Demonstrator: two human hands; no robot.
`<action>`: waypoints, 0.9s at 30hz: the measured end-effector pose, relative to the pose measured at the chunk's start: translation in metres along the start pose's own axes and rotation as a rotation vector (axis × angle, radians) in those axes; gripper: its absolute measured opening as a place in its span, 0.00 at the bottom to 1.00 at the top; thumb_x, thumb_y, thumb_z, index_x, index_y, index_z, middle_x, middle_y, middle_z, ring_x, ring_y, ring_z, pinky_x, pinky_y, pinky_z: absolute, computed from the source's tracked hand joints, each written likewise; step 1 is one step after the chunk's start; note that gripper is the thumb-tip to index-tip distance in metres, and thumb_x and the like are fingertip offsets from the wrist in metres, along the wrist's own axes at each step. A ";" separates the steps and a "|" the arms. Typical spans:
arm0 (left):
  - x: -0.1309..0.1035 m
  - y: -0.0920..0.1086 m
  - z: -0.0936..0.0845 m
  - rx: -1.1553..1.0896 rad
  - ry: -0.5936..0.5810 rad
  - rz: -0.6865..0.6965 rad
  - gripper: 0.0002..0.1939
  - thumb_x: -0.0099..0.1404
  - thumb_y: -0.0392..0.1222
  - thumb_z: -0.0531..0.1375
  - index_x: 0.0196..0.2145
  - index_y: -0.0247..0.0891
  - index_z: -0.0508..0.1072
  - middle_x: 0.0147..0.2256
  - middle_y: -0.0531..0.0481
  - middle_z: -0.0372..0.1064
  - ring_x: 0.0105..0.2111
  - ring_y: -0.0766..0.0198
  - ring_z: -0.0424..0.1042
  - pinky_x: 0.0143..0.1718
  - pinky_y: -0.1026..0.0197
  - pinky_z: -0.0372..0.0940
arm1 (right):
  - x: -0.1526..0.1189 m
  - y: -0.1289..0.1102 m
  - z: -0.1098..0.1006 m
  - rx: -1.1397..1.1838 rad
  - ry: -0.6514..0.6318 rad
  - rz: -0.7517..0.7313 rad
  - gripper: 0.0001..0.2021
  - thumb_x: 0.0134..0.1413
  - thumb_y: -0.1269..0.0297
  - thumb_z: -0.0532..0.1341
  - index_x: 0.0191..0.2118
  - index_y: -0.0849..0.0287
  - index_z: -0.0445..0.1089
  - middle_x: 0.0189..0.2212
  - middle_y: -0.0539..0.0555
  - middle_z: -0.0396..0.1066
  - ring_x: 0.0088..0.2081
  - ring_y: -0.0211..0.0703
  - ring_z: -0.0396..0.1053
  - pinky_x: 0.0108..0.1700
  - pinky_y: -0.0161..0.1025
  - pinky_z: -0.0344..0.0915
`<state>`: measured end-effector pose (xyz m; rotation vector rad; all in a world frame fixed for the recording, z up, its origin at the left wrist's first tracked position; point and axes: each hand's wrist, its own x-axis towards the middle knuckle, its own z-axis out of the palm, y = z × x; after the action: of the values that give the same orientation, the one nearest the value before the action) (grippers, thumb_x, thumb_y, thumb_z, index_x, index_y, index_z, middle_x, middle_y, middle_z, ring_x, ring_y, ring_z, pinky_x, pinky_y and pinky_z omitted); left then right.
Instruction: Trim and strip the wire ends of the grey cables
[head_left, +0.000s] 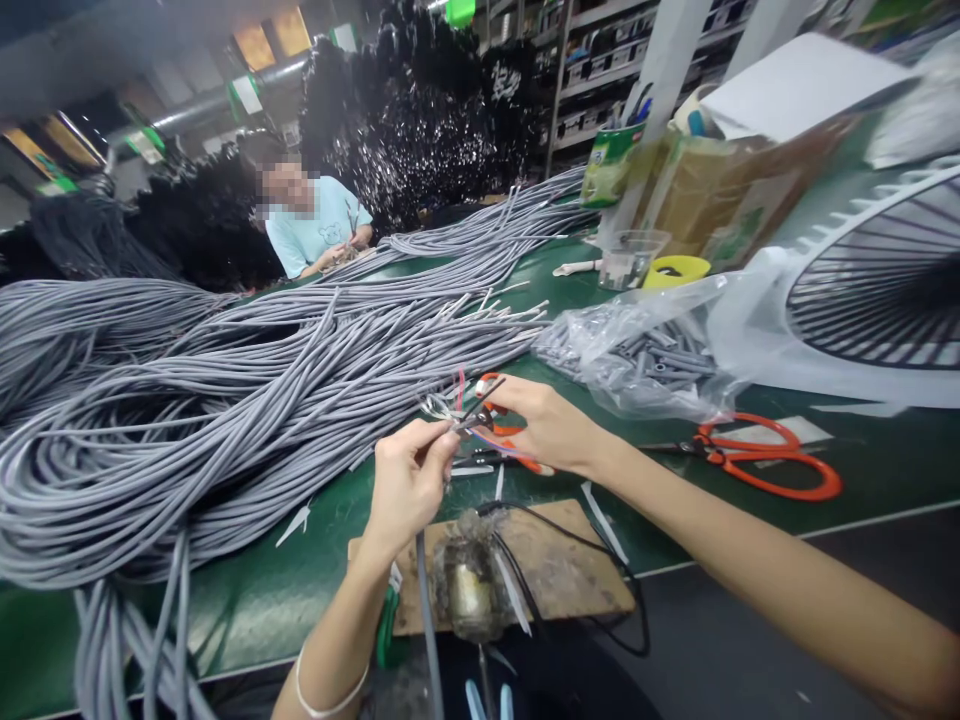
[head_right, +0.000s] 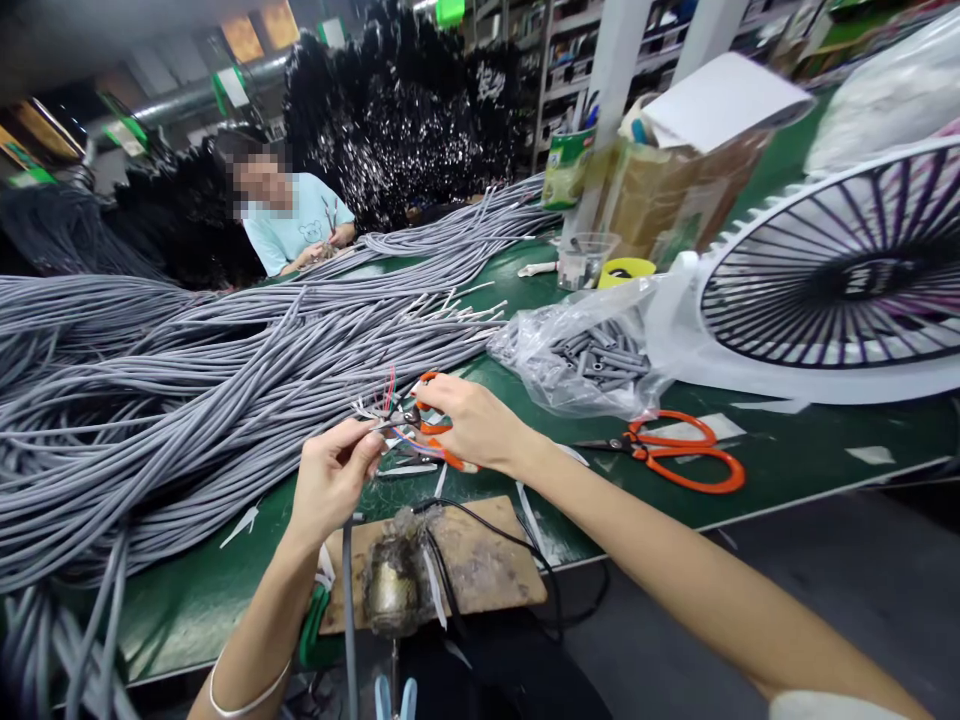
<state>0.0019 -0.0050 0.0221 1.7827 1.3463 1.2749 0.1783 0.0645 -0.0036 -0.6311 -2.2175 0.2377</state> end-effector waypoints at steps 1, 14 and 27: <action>0.000 0.000 0.001 -0.050 -0.005 -0.032 0.12 0.59 0.41 0.57 0.25 0.32 0.75 0.16 0.55 0.58 0.16 0.72 0.57 0.18 0.68 0.53 | 0.000 -0.001 0.002 -0.004 -0.002 -0.010 0.04 0.52 0.68 0.58 0.34 0.63 0.67 0.30 0.57 0.70 0.33 0.42 0.67 0.36 0.36 0.65; 0.002 0.001 0.002 -0.176 -0.018 -0.140 0.15 0.56 0.47 0.59 0.21 0.32 0.74 0.15 0.55 0.58 0.14 0.74 0.55 0.16 0.68 0.53 | -0.005 -0.005 0.008 -0.198 0.029 -0.017 0.10 0.53 0.63 0.55 0.23 0.58 0.61 0.19 0.52 0.65 0.23 0.39 0.62 0.26 0.34 0.57; 0.003 -0.002 0.004 -0.201 -0.073 -0.190 0.15 0.54 0.49 0.62 0.25 0.32 0.75 0.15 0.54 0.59 0.14 0.71 0.58 0.16 0.67 0.54 | 0.010 -0.025 0.001 0.812 0.108 0.362 0.23 0.37 0.46 0.67 0.24 0.57 0.55 0.24 0.48 0.62 0.28 0.38 0.66 0.38 0.39 0.66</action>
<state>0.0052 -0.0008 0.0199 1.5120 1.2658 1.1852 0.1632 0.0484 0.0114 -0.5499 -1.6745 1.1819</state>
